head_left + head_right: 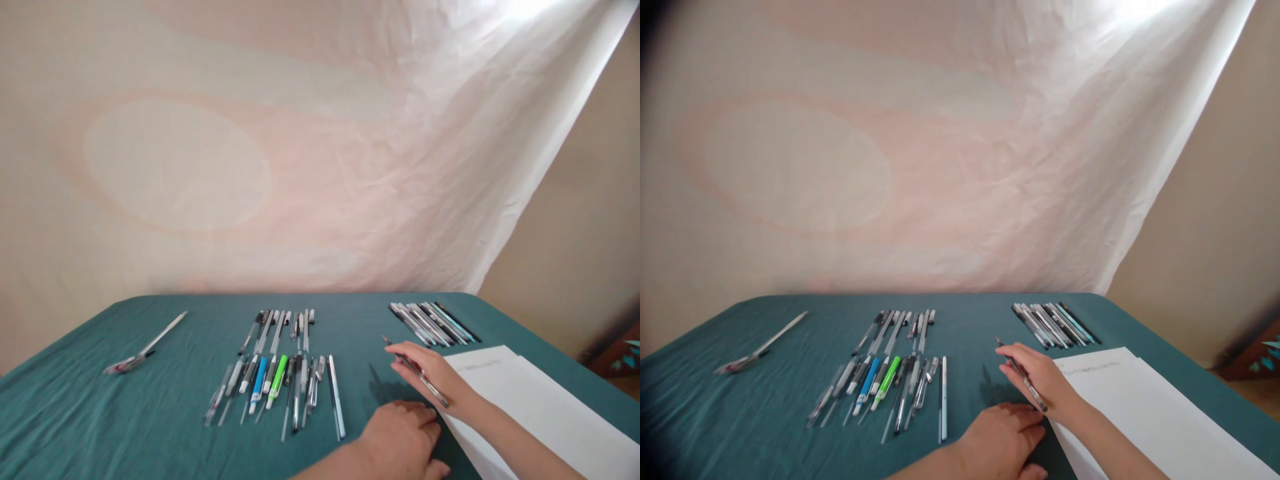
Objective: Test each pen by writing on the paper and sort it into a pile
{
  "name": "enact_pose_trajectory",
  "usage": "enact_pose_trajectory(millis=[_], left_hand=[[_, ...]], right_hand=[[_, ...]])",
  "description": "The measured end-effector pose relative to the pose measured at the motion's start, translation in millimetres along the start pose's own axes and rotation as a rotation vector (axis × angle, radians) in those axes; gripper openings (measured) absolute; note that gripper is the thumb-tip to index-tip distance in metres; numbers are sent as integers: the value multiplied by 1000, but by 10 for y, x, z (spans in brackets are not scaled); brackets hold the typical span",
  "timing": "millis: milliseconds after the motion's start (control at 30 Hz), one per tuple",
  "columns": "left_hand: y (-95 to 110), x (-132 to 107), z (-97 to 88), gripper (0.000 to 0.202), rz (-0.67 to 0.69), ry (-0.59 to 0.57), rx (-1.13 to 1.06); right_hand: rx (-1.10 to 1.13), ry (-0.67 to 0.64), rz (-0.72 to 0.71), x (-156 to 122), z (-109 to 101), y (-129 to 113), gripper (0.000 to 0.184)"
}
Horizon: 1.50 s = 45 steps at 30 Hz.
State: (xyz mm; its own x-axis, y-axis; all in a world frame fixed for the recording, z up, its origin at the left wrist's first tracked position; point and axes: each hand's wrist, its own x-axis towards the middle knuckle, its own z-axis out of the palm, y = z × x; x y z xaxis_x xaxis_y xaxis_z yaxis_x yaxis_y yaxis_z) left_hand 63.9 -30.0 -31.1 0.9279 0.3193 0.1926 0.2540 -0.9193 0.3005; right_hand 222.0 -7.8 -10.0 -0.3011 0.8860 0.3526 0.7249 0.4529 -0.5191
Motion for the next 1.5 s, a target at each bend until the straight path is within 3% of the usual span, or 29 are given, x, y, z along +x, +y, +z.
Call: enact_pose_trajectory(millis=[233, 567, 800, 1033, 1267, 1400, 1500], left_hand=[[-20, -7, 19, 43, 19, 6, -7], [22, -42, -26, 43, 15, 34, -5], [35, -52, -23, 43, 2, 38, -7], [29, -54, -13, 43, 0, 32, -7], [8, -46, 22, 42, 1, 28, -6], [7, -50, 21, 42, 2, 32, -8], [4, -58, 10, 43, -5, 35, -17]], right_hand=[[-77, 75, -38, 37, 18, 91, 36], [-14, 77, -42, -8, -17, 172, 41], [324, 174, 210, -24, -70, 422, 41], [387, 354, 401, 27, -210, 604, 48], [449, 416, 491, -30, -391, 964, 55], [400, 450, 553, -61, -513, 1357, 68], [191, 488, 602, -65, -644, 1726, 63]])
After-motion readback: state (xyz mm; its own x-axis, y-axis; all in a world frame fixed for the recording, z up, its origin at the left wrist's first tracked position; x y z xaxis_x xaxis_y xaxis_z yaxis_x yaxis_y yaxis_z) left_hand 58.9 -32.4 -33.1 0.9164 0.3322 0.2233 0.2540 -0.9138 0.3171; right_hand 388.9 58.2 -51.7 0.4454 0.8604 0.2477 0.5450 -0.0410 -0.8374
